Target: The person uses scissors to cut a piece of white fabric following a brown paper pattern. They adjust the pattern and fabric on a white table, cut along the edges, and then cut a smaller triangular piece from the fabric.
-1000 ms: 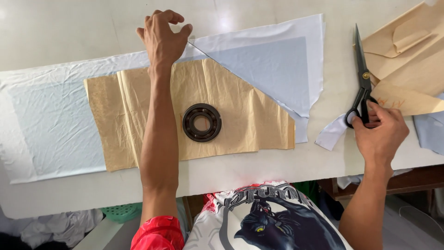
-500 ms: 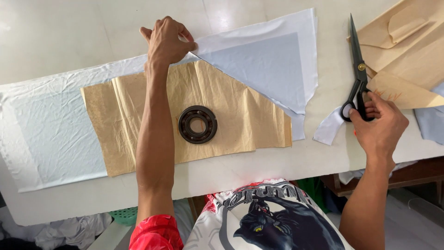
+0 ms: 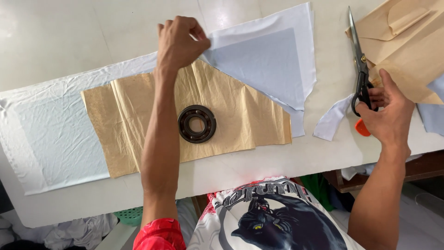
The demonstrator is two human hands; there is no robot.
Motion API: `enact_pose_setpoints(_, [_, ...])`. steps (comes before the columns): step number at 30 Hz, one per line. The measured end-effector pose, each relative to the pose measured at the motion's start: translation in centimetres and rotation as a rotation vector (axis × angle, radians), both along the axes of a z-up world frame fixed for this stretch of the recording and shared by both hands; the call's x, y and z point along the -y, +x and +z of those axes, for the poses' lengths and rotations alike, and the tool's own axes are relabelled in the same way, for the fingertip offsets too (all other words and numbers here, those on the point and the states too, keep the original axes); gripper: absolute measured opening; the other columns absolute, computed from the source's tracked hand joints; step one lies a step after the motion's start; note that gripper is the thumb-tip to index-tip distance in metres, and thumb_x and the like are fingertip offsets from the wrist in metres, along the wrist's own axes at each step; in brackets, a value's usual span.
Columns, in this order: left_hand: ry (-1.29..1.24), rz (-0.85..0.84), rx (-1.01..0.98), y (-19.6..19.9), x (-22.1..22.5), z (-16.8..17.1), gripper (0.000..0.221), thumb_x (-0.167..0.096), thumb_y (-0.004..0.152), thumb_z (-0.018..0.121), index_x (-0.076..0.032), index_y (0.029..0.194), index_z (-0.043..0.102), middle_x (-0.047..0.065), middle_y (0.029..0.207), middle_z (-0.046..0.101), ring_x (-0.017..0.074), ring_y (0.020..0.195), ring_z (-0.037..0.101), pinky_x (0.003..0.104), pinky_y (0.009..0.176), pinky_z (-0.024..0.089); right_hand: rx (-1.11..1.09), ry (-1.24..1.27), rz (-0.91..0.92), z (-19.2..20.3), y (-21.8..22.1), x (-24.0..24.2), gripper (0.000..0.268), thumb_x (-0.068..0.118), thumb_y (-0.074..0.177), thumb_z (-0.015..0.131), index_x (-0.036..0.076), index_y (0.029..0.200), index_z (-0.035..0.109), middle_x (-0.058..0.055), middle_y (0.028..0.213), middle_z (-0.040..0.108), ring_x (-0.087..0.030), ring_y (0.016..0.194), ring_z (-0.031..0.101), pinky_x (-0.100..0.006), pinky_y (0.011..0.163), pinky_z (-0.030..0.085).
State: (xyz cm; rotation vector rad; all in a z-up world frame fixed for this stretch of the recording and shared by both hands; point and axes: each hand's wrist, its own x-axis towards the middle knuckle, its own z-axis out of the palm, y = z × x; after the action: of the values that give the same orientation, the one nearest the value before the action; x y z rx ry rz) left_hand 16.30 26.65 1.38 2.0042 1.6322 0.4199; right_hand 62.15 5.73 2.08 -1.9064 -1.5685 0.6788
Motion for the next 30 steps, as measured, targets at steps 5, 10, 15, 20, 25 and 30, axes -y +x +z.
enact_pose_setpoints(5, [0.14, -0.1, 0.173, 6.4, 2.2, -1.0, 0.011, -0.01, 0.075, 0.074, -0.016, 0.084, 0.071, -0.003, 0.078, 0.076, 0.0083, 0.07, 0.069, 0.027, 0.069, 0.059, -0.064, -0.089, -0.007, -0.1, 0.9, -0.8, 0.079, -0.008, 0.086, 0.065, -0.007, 0.164, 0.05, -0.019, 0.108, 0.06, -0.023, 0.086, 0.058, -0.033, 0.08, 0.051])
enact_pose_setpoints(10, [0.243, -0.076, 0.038, 10.8, 7.2, -0.4, 0.047, -0.049, 0.082, 0.084, -0.018, 0.114, 0.07, 0.0, 0.116, 0.075, 0.0134, 0.094, 0.069, 0.043, 0.101, 0.035, -0.182, -0.176, 0.016, 0.5, 1.0, -1.6, 0.083, 0.002, 0.089, 0.081, 0.001, 0.166, 0.048, -0.008, 0.105, 0.054, -0.011, 0.088, 0.05, -0.023, 0.088, 0.051])
enact_pose_setpoints(15, [0.351, 0.229, 0.323, 5.8, 14.1, 2.5, 0.021, -0.026, 0.093, 0.08, -0.017, 0.111, 0.074, -0.001, 0.115, 0.074, 0.0185, 0.113, 0.067, 0.037, 0.104, 0.037, -0.411, -0.134, -0.023, -0.1, 2.6, -1.3, 0.071, -0.005, 0.098, 0.067, -0.011, 0.164, 0.041, -0.009, 0.094, 0.042, -0.014, 0.069, 0.034, -0.029, 0.05, 0.023])
enact_pose_setpoints(20, [0.408, 0.435, 0.177, -3.0, 20.5, 2.0, 0.017, -0.019, 0.095, 0.08, -0.011, 0.108, 0.074, 0.004, 0.114, 0.074, 0.0212, 0.109, 0.068, 0.042, 0.101, 0.042, -0.61, -0.157, -0.073, 0.6, 3.8, -1.9, 0.069, 0.011, 0.094, 0.065, 0.015, 0.161, 0.05, -0.001, 0.095, 0.049, -0.002, 0.062, 0.036, -0.015, 0.049, 0.022])
enact_pose_setpoints(25, [0.46, 0.633, 0.099, -6.2, 22.6, 1.4, 0.014, -0.018, 0.098, 0.078, -0.012, 0.11, 0.072, 0.006, 0.116, 0.07, 0.0269, 0.108, 0.061, 0.043, 0.098, 0.046, -0.635, -0.297, 0.08, -1.2, 6.3, -5.9, 0.072, 0.017, 0.097, 0.05, 0.03, 0.167, 0.043, -0.003, 0.096, 0.047, -0.002, 0.061, 0.032, -0.012, 0.049, 0.02])
enact_pose_setpoints(30, [0.496, 0.604, -0.108, -7.0, 20.3, -0.8, 0.02, -0.031, 0.098, 0.074, -0.017, 0.113, 0.075, 0.004, 0.133, 0.061, 0.0267, 0.122, 0.052, 0.047, 0.097, 0.035, -0.729, -0.435, 0.364, 2.0, -1.7, -12.7, 0.076, -0.007, 0.081, 0.055, 0.01, 0.155, 0.053, -0.016, 0.081, 0.051, -0.005, 0.051, 0.032, -0.013, 0.044, 0.019])
